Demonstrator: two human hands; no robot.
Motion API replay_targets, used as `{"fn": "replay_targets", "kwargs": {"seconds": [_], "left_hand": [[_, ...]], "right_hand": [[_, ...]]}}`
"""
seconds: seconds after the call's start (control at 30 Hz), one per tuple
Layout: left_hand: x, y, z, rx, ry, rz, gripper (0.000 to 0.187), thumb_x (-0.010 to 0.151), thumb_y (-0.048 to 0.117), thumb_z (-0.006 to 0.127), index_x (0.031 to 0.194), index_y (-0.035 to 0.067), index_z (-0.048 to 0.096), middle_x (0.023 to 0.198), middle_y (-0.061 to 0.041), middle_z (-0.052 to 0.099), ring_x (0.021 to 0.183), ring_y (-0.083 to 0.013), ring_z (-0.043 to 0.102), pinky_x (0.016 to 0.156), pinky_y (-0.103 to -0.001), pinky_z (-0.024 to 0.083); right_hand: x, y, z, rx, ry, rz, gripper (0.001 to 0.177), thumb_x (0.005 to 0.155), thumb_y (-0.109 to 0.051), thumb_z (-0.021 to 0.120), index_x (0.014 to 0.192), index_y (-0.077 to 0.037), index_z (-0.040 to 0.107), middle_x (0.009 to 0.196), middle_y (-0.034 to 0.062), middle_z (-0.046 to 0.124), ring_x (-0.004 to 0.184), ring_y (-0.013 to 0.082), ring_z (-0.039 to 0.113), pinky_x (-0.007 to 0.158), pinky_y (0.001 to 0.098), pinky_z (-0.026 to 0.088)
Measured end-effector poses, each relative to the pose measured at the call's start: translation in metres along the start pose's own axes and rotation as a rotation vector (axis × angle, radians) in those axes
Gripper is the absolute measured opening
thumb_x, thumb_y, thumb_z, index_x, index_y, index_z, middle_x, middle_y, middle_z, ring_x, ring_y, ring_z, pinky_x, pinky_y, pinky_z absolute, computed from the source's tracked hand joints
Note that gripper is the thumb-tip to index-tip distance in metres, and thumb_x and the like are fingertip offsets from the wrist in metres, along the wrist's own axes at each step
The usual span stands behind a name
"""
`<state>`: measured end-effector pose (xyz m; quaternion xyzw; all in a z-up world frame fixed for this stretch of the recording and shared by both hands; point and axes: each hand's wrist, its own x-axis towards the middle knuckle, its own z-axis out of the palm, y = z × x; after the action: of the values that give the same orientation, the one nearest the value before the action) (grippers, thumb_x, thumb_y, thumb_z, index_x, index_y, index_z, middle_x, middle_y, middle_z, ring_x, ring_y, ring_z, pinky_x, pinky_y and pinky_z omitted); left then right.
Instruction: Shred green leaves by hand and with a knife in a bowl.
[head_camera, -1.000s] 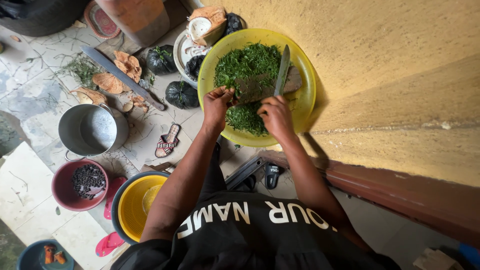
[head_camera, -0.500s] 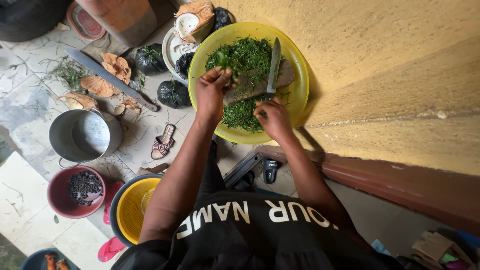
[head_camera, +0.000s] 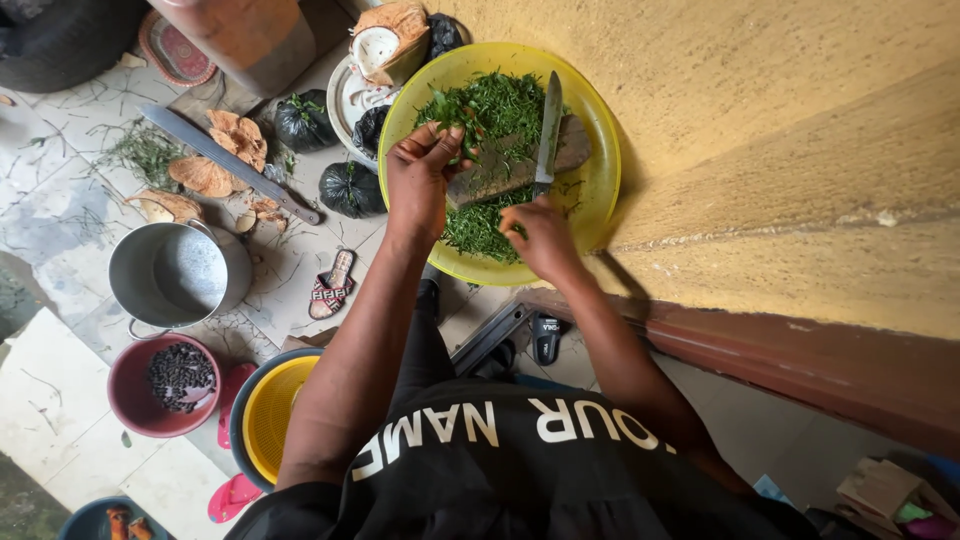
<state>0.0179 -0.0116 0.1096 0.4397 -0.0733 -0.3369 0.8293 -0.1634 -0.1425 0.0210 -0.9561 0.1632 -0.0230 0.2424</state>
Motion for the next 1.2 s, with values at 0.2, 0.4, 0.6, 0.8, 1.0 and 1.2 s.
{"fn": "replay_targets", "kwargs": {"seconds": [0.2, 0.4, 0.6, 0.8, 1.0, 1.2], "left_hand": [[0.008, 0.018, -0.011, -0.020, 0.018, 0.106, 0.012, 0.098, 0.007, 0.069, 0.106, 0.001, 0.075, 0.092, -0.009, 0.078, 0.075, -0.0138, 0.068, 0.065, -0.027, 0.055], [0.010, 0.027, -0.027, 0.000, 0.067, 0.054, 0.010, 0.102, 0.007, 0.065, 0.101, 0.000, 0.072, 0.096, -0.013, 0.077, 0.078, -0.0162, 0.067, 0.066, -0.029, 0.055], [0.004, -0.010, -0.022, -0.228, 0.201, -0.219, 0.017, 0.100, 0.014, 0.058, 0.107, 0.003, 0.069, 0.098, -0.019, 0.074, 0.085, -0.0247, 0.073, 0.079, -0.036, 0.062], [0.009, -0.056, -0.029, -0.396, 0.106, -0.138, 0.020, 0.103, 0.013, 0.059, 0.106, -0.006, 0.065, 0.106, -0.022, 0.074, 0.099, -0.0273, 0.076, 0.091, -0.040, 0.062], [0.001, -0.046, -0.018, -0.395, 0.042, -0.172, 0.021, 0.104, 0.017, 0.057, 0.102, -0.001, 0.068, 0.106, -0.021, 0.076, 0.088, -0.0248, 0.072, 0.085, -0.039, 0.060], [-0.003, -0.048, -0.016, -0.347, 0.080, -0.191, 0.014, 0.104, 0.013, 0.059, 0.097, 0.004, 0.066, 0.104, -0.020, 0.076, 0.087, -0.0224, 0.072, 0.073, -0.033, 0.056]], "right_hand": [[0.000, -0.033, -0.011, 0.042, -0.359, 0.146, 0.012, 0.084, -0.011, 0.082, 0.092, -0.017, 0.075, 0.102, 0.0113, 0.068, 0.092, 0.0256, 0.061, 0.086, 0.0425, 0.050], [0.016, -0.017, -0.024, 0.497, 0.053, 0.160, 0.012, 0.090, -0.003, 0.075, 0.097, -0.012, 0.075, 0.110, 0.0052, 0.077, 0.083, 0.0100, 0.068, 0.063, 0.0275, 0.051], [0.030, -0.064, -0.037, 1.316, 0.212, 0.146, 0.018, 0.088, 0.004, 0.077, 0.104, -0.003, 0.075, 0.098, 0.0085, 0.076, 0.083, 0.0092, 0.069, 0.077, 0.0242, 0.059], [0.038, -0.083, -0.016, 1.350, 0.273, 0.033, 0.027, 0.087, 0.008, 0.078, 0.110, -0.003, 0.072, 0.098, 0.0063, 0.073, 0.088, 0.0097, 0.067, 0.081, 0.0257, 0.059], [0.032, -0.093, -0.031, 0.484, 0.425, 0.019, 0.045, 0.085, 0.008, 0.075, 0.125, -0.008, 0.065, 0.101, 0.0041, 0.070, 0.090, 0.0113, 0.069, 0.080, 0.0277, 0.059], [0.029, -0.101, -0.059, 0.081, 0.457, -0.250, 0.033, 0.087, 0.003, 0.076, 0.119, -0.005, 0.072, 0.099, 0.0064, 0.068, 0.092, 0.0251, 0.062, 0.082, 0.0400, 0.053]]}}
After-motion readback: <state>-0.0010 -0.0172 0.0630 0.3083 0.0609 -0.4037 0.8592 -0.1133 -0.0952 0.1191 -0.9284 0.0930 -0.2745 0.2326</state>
